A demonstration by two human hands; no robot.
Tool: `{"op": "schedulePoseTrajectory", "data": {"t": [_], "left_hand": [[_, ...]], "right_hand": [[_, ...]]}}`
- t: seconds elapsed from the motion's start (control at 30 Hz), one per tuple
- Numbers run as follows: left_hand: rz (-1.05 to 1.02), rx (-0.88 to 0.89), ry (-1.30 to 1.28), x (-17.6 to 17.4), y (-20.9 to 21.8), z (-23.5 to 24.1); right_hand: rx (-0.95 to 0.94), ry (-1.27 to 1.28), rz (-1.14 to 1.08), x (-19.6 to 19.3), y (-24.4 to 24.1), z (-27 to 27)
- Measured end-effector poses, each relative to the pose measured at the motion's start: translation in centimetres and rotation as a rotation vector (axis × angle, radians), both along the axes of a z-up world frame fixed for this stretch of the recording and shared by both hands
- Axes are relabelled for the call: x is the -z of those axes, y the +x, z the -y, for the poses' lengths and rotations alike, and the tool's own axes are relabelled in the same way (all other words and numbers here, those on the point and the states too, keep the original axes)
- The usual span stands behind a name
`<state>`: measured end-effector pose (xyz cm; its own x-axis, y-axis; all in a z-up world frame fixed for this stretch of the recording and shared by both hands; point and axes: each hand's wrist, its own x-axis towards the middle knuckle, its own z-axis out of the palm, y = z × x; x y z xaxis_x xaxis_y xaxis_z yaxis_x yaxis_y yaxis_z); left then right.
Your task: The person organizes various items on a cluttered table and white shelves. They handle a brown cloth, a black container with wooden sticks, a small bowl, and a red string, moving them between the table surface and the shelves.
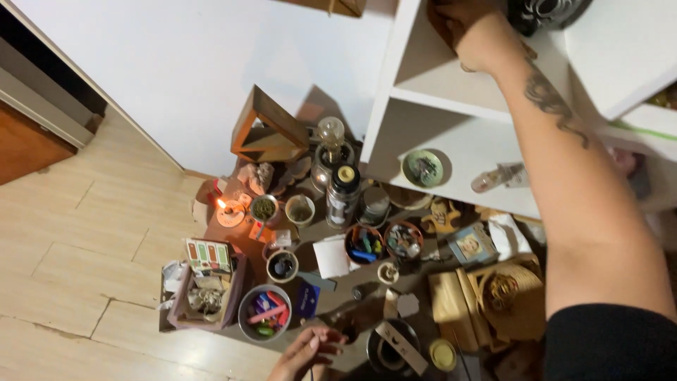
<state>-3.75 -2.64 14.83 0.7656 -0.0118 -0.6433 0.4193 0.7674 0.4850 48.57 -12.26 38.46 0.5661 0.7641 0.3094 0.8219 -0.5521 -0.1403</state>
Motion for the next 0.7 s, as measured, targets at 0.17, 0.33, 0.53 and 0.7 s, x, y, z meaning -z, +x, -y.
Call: {"op": "schedulePoseTrajectory", "data": {"t": [0.17,0.33,0.53,0.7], "left_hand": [[-0.101,-0.018,-0.007,10.0,-1.8,-0.5],[-0.092,-0.177,-0.042,3.7,-3.5,-0.8],[-0.169,-0.289,-0.099,-0.6,-2.8,-0.6],[-0.191,0.029,0.071,-3.3,-0.4,-1.6]], "right_hand": [[0.165,-0.120,-0.057,0.6,4.2,-4.0],[0.173,-0.180,0.007,2.1,5.3,-4.1],[0.044,-0.253,0.096,0.5,-0.6,-3.5],[0.194,-0.077,-0.285,-3.2,-14.7,0.5]]}}
